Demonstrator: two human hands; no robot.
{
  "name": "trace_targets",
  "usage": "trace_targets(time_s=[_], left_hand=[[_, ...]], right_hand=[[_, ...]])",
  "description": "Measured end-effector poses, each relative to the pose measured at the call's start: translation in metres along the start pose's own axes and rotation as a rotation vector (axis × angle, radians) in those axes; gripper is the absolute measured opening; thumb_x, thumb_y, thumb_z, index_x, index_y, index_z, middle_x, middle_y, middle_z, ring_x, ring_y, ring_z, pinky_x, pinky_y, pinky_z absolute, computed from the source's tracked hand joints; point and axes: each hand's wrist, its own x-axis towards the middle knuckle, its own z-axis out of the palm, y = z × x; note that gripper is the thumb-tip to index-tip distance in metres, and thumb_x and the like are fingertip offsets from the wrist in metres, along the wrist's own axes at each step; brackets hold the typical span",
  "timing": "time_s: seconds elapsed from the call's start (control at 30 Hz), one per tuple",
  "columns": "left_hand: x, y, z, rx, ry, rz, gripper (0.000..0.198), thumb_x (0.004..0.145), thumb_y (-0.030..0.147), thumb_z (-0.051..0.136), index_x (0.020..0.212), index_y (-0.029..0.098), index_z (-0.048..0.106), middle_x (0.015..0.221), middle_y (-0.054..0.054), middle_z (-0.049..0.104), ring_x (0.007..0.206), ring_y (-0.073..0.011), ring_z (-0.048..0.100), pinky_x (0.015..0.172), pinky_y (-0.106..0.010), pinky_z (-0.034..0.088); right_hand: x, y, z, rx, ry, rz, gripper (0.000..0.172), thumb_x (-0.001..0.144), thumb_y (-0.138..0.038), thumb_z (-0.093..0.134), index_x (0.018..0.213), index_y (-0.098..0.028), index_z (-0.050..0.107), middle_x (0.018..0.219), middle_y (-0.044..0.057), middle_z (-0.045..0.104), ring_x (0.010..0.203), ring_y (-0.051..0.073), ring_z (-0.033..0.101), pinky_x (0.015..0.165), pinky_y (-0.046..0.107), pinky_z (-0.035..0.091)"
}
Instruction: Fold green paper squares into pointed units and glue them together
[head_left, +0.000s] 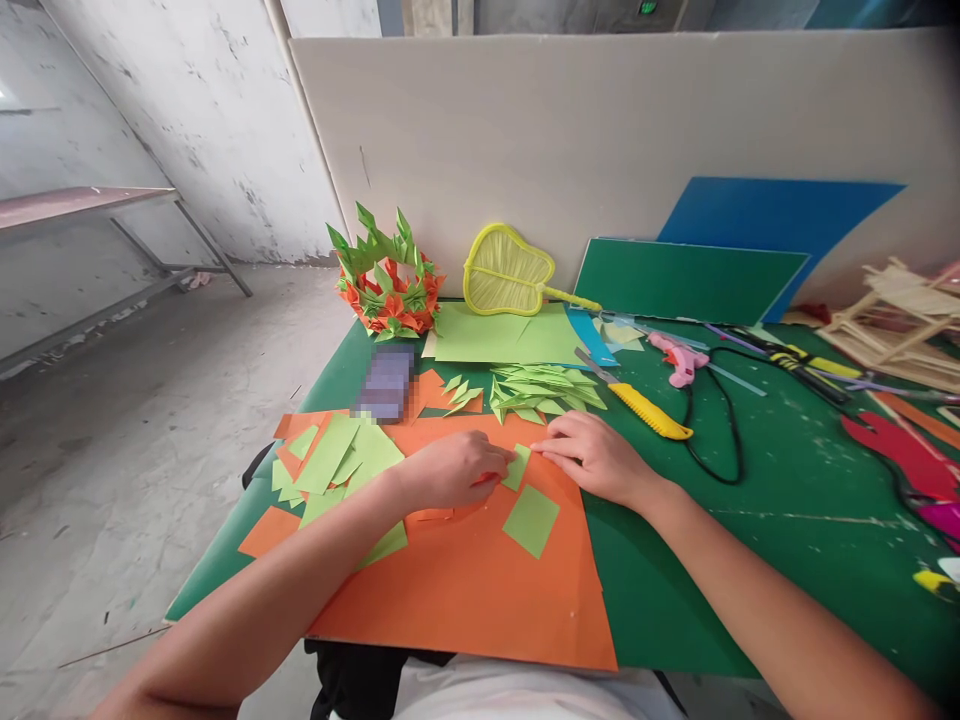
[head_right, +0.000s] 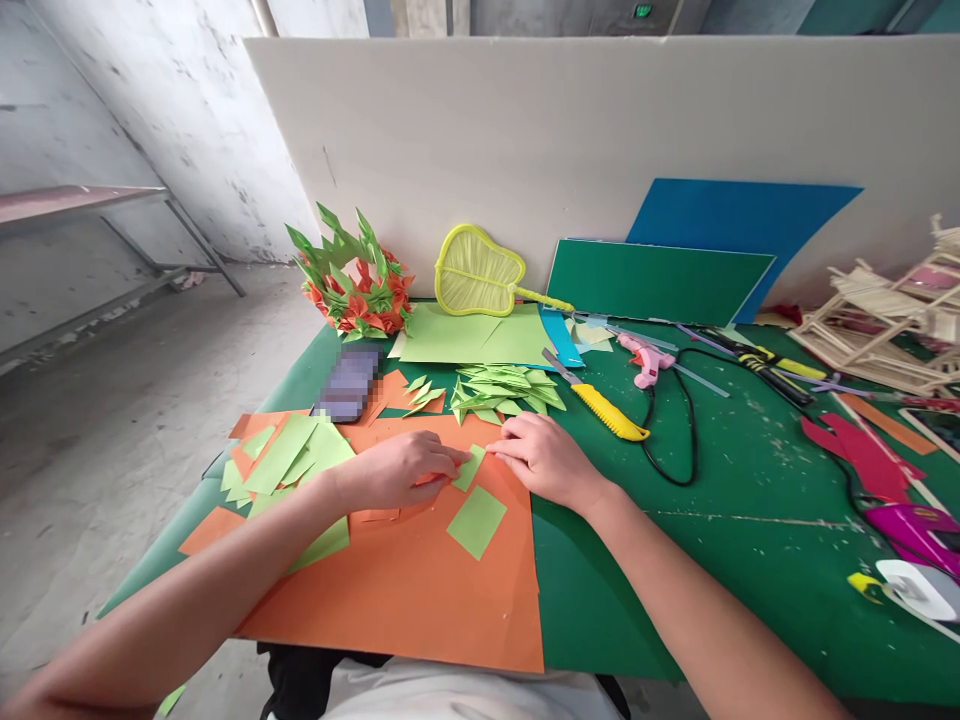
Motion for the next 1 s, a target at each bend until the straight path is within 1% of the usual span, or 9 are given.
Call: trace_targets(time_s=[0.1, 0.2, 0.3, 0.43, 0.53, 0.6, 0.77, 0.9, 1.0], left_hand=[[-0.001, 0.0, 0.002, -0.037, 0.017, -0.002, 0.02, 0.08, 0.009, 0.048, 0.078, 0.019, 0.065, 0.111, -0.005, 0.068, 0.075, -0.0156, 0.059, 0.071, -0.026, 0.045], [-0.002, -0.001, 0.006, -0.097, 0.054, -0.022, 0.017, 0.083, 0.012, 0.049, 0.084, 0.019, 0.065, 0.115, -0.007, 0.065, 0.088, -0.0171, 0.062, 0.081, -0.027, 0.046], [-0.003, -0.002, 0.011, -0.158, 0.102, -0.107, 0.012, 0.085, 0.017, 0.051, 0.09, 0.018, 0.061, 0.108, -0.007, 0.062, 0.087, -0.0156, 0.061, 0.078, -0.025, 0.047], [-0.004, -0.001, 0.014, -0.223, 0.181, -0.232, 0.017, 0.083, 0.022, 0.056, 0.099, 0.018, 0.051, 0.092, -0.003, 0.057, 0.072, -0.0117, 0.056, 0.065, -0.022, 0.046], [-0.004, 0.0, 0.016, -0.231, 0.215, -0.261, 0.016, 0.083, 0.017, 0.051, 0.098, 0.019, 0.047, 0.089, -0.001, 0.055, 0.071, -0.0109, 0.054, 0.064, -0.021, 0.045], [-0.004, -0.001, 0.018, -0.226, 0.231, -0.263, 0.013, 0.083, 0.014, 0.047, 0.096, 0.019, 0.046, 0.09, -0.002, 0.055, 0.073, -0.0111, 0.054, 0.065, -0.022, 0.045], [-0.002, -0.001, 0.019, -0.256, 0.207, -0.327, 0.009, 0.086, 0.025, 0.05, 0.093, 0.019, 0.048, 0.083, 0.0, 0.057, 0.071, -0.0125, 0.054, 0.063, -0.024, 0.044], [0.0, 0.003, 0.017, -0.4, 0.177, -0.385, 0.022, 0.085, 0.037, 0.056, 0.096, 0.02, 0.049, 0.08, 0.001, 0.059, 0.068, -0.0125, 0.055, 0.06, -0.023, 0.045], [0.001, 0.006, 0.018, -0.485, 0.181, -0.387, 0.026, 0.081, 0.036, 0.062, 0.097, 0.02, 0.05, 0.08, 0.001, 0.061, 0.069, -0.0122, 0.057, 0.06, -0.023, 0.046]], right_hand=[[-0.001, 0.003, 0.001, -0.013, 0.029, 0.033, 0.026, 0.095, -0.024, 0.047, 0.098, -0.024, 0.073, 0.082, 0.006, 0.062, 0.082, 0.019, 0.056, 0.072, 0.033, 0.046], [0.0, -0.003, 0.005, 0.046, 0.083, 0.034, 0.027, 0.095, -0.023, 0.046, 0.104, -0.025, 0.071, 0.088, 0.007, 0.064, 0.086, 0.02, 0.057, 0.074, 0.035, 0.048], [0.003, -0.013, 0.009, 0.14, 0.121, 0.015, 0.026, 0.095, -0.023, 0.047, 0.115, -0.026, 0.064, 0.101, 0.007, 0.065, 0.097, 0.022, 0.057, 0.084, 0.038, 0.049], [0.007, -0.021, 0.012, 0.193, 0.035, -0.038, 0.029, 0.092, -0.023, 0.052, 0.12, -0.025, 0.057, 0.116, 0.007, 0.062, 0.108, 0.023, 0.055, 0.095, 0.042, 0.046], [0.008, -0.022, 0.014, 0.156, -0.052, -0.071, 0.03, 0.093, -0.021, 0.049, 0.121, -0.027, 0.057, 0.124, 0.007, 0.058, 0.113, 0.024, 0.052, 0.096, 0.043, 0.045], [0.007, -0.021, 0.014, 0.127, -0.068, -0.086, 0.027, 0.093, -0.02, 0.049, 0.116, -0.028, 0.061, 0.126, 0.007, 0.056, 0.114, 0.024, 0.051, 0.096, 0.043, 0.044], [0.006, -0.021, 0.014, 0.157, 0.033, -0.087, 0.015, 0.092, -0.019, 0.052, 0.092, -0.023, 0.066, 0.111, 0.007, 0.06, 0.101, 0.021, 0.053, 0.09, 0.036, 0.045], [0.006, -0.022, 0.017, 0.172, 0.104, -0.071, 0.018, 0.093, -0.02, 0.051, 0.084, -0.022, 0.066, 0.091, 0.006, 0.059, 0.083, 0.018, 0.051, 0.075, 0.031, 0.045], [0.006, -0.021, 0.019, 0.157, 0.115, -0.059, 0.018, 0.092, -0.021, 0.053, 0.081, -0.021, 0.067, 0.084, 0.006, 0.058, 0.079, 0.018, 0.048, 0.071, 0.031, 0.044]])
